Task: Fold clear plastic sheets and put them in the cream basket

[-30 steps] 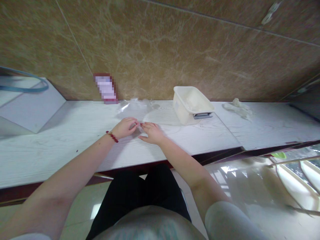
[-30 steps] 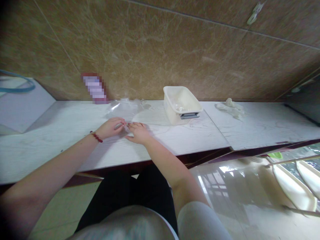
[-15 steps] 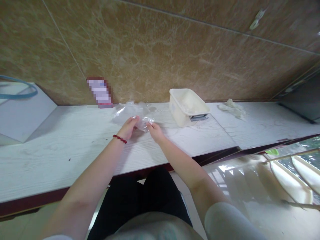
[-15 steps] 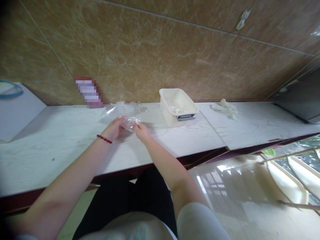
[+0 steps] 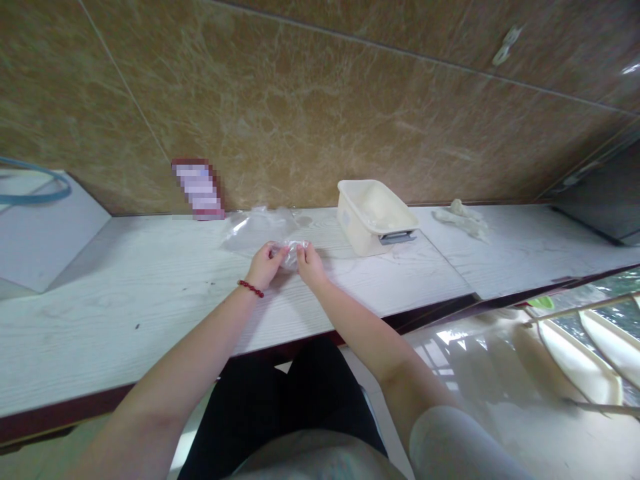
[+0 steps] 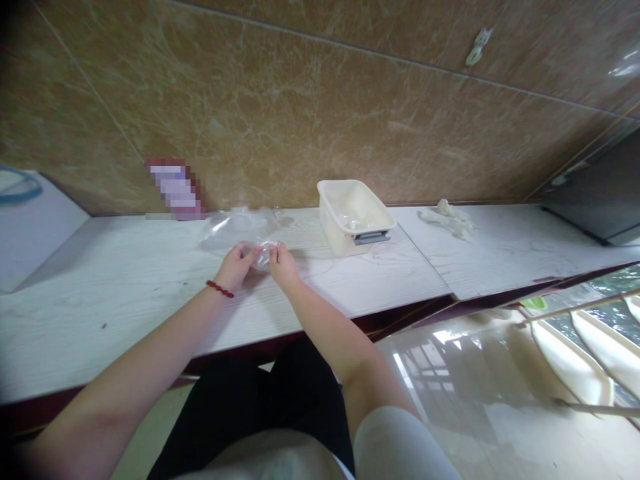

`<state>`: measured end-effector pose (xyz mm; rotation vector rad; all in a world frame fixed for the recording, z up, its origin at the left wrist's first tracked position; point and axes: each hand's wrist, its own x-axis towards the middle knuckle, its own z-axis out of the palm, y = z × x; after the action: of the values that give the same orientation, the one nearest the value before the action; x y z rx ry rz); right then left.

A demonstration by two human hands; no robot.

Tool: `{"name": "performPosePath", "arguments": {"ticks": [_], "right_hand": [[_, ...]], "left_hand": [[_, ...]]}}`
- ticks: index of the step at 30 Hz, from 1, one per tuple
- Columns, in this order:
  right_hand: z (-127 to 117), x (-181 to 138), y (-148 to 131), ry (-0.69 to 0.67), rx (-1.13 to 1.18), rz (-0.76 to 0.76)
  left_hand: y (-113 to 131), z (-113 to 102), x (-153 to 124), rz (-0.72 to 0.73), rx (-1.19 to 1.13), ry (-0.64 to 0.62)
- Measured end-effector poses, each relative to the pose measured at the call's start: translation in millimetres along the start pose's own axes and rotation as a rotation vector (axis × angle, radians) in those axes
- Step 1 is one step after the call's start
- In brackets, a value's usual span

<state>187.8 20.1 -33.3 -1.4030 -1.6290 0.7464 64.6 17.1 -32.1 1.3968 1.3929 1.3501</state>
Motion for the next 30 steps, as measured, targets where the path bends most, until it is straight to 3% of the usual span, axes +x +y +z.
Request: {"name": "performPosePath", "arguments": {"ticks": [6,10,17,23,30], "right_hand": [[0.1,-1.0,-1.4,-0.048,-0.052,-0.082],[1.5,-1.3,-0.6,-0.095,0.032,-0.043],[3.0,5.5,5.6,-0.066,0.1,0.011],[1.5,4.6,9.0,-0.173,0.281,0.132],[-2.7,0.1,-4.0,-0.253,0.504,0.246]], "left_hand": [[-1.7,5.8,-0.2,-0.023,-0.22,0.085],[-6.6,6.4,1.3,-0.104,-0.301,0.116],[-7.9,4.4,5.1,-0.322,-0.44,0.026],[-3.1,3.9,13.1,-0.277,-0.56,-0.032],[-2.8,-0.6,11.1,-0.179,-0.345,-0.15]]}}
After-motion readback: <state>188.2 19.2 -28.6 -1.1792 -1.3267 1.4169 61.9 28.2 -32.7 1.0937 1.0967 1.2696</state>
